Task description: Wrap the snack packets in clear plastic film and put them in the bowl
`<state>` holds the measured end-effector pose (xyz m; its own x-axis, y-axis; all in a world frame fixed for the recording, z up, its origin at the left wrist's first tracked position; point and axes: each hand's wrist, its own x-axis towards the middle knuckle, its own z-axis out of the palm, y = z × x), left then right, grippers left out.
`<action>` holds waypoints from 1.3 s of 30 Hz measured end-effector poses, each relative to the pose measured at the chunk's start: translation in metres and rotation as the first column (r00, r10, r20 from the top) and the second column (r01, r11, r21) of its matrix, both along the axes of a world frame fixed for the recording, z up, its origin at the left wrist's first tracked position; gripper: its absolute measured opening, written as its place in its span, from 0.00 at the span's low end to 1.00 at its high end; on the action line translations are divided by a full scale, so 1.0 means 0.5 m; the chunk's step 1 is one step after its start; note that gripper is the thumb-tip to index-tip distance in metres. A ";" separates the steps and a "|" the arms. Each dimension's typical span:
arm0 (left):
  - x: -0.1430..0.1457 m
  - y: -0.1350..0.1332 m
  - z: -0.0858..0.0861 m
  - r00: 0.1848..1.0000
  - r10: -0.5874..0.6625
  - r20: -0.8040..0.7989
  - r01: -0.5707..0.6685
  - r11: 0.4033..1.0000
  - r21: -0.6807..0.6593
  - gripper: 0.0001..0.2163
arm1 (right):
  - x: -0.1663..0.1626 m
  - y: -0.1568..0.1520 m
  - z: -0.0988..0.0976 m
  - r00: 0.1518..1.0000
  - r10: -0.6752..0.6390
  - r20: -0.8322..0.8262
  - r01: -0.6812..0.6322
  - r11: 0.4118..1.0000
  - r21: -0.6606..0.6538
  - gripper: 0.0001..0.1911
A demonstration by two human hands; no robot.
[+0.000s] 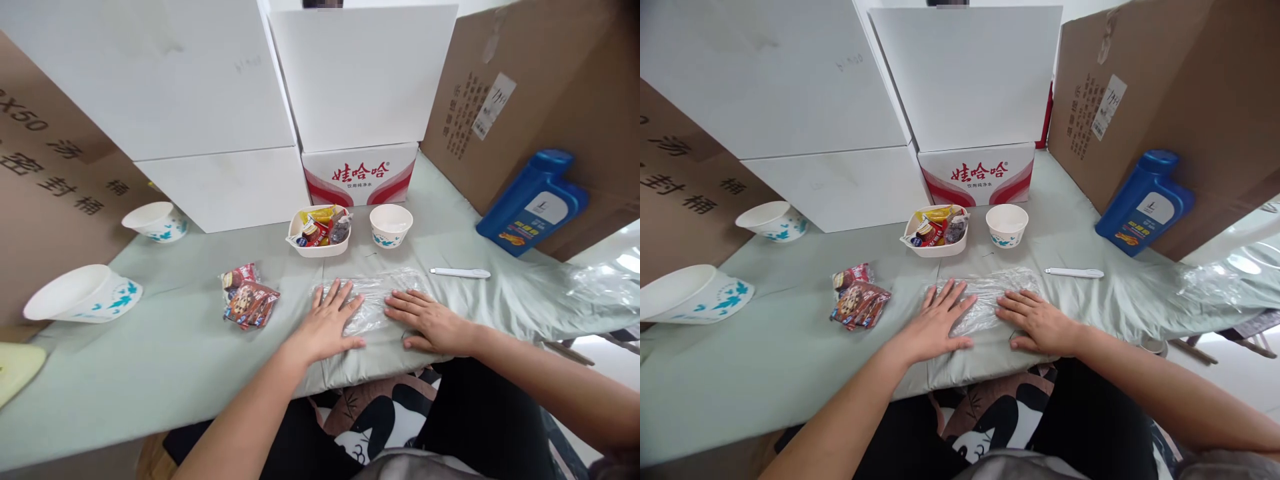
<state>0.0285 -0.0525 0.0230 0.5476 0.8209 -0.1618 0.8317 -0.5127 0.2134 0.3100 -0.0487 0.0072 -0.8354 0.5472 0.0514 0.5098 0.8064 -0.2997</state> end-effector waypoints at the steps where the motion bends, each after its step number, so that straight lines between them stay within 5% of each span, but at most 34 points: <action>1: -0.002 -0.004 0.005 1.000 0.011 0.013 -0.011 0.999 0.031 0.36 | 0.011 -0.005 -0.002 1.000 -0.028 -0.014 0.028 0.999 0.020 0.31; 6: -0.011 -0.024 0.039 0.996 0.010 0.092 -0.024 0.989 0.148 0.09 | 0.058 -0.017 0.004 0.977 -0.169 -0.131 0.188 0.971 0.149 0.16; 12: -0.056 -0.005 0.072 0.972 0.145 0.186 -0.141 0.989 -0.038 0.07 | 0.077 -0.014 0.010 0.938 -0.250 -0.241 0.281 0.954 0.102 0.11; 16: -0.077 0.018 0.073 0.931 0.296 0.215 -0.281 0.954 -0.102 0.06 | 0.073 0.003 0.017 0.855 -0.444 -0.268 0.454 0.890 -0.024 0.12; 21: -0.054 0.043 0.037 0.900 0.426 0.089 -0.430 0.902 0.025 0.09 | 0.058 0.032 0.006 0.757 -0.636 -0.151 0.642 0.767 -0.010 0.13; 29: -0.034 0.048 0.009 0.849 0.527 0.024 -0.512 0.812 0.279 0.13 | 0.055 0.045 0.000 0.777 -0.627 -0.061 0.619 0.741 0.260 0.15; 33: -0.017 0.016 0.025 0.923 0.370 0.108 -0.379 0.825 0.419 0.08 | 0.066 0.041 0.007 0.781 -0.617 -0.094 0.625 0.770 0.129 0.07; 37: 0.033 -0.040 0.022 0.988 -0.043 0.150 -0.008 0.946 0.324 0.15 | 0.052 -0.001 0.017 0.761 -0.591 -0.268 0.579 0.805 -0.129 0.07; 39: 0.058 -0.064 0.011 0.985 -0.109 0.136 0.074 0.968 0.238 0.26 | 0.039 -0.035 0.030 0.725 -0.595 -0.347 0.526 0.804 -0.279 0.05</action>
<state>0.0573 -0.0843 0.0283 0.6256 0.7717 0.1143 0.7474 -0.6349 0.1957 0.3297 -0.0662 0.0221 -0.2955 0.9376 0.1831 0.6603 0.3390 -0.6701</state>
